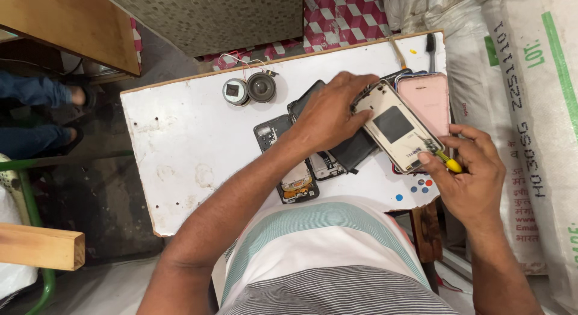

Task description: The person sorts through a pile of disassembled mobile phones and parts on a white table. They pick up various phone bodies, back covers, and internal components, inspect them, and place them in different piles or positions on the table.

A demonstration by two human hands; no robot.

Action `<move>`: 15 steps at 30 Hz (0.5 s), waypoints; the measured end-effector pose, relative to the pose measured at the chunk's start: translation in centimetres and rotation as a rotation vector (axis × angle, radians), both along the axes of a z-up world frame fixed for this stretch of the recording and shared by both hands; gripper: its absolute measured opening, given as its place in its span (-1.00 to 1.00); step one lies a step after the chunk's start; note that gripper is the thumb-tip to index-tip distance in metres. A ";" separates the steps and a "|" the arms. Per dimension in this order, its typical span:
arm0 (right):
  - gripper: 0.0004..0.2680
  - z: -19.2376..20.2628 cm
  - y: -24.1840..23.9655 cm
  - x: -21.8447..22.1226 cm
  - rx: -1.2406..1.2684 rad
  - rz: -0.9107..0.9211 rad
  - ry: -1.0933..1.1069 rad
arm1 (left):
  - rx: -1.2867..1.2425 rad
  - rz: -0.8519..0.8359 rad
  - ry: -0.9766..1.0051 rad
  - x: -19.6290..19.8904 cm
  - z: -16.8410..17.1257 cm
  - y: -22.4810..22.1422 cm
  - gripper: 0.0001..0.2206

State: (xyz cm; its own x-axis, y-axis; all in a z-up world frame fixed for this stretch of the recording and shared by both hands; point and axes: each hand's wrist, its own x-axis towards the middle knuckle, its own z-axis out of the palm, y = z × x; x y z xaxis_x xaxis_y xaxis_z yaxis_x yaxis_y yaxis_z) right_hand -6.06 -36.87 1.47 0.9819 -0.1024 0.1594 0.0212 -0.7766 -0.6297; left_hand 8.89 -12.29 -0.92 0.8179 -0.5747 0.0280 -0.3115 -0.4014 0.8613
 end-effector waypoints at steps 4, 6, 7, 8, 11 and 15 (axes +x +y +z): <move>-0.62 0.0 -0.1 0.1 0.078 -0.088 0.033 | 0.017 -0.009 0.151 0.4 0.3 0.5 -0.70; -0.57 0.0 -0.2 0.0 0.386 -0.177 0.079 | -0.108 0.027 0.214 0.7 0.5 1.5 -0.75; -0.51 0.1 -0.3 0.0 0.316 -0.171 0.077 | -0.224 0.051 0.179 0.9 0.6 2.2 -0.76; -0.45 0.1 -0.5 0.1 0.250 -0.160 0.079 | -0.338 0.080 0.145 1.0 0.7 3.3 -0.77; -0.34 0.1 -0.3 0.6 -0.065 -0.086 0.037 | -0.545 0.241 0.159 1.6 1.5 6.6 -0.81; -0.28 0.5 0.9 1.2 -0.337 -0.065 0.020 | -0.621 0.391 0.141 0.8 3.3 11.5 -0.84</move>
State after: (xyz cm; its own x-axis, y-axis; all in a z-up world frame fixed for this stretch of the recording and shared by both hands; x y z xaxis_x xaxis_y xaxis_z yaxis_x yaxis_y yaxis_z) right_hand -4.86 -35.94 1.97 0.9784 -0.1096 0.1753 -0.0450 -0.9404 -0.3372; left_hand 9.72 -0.83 2.41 0.9791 -0.1543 0.1325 -0.1158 0.1128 0.9869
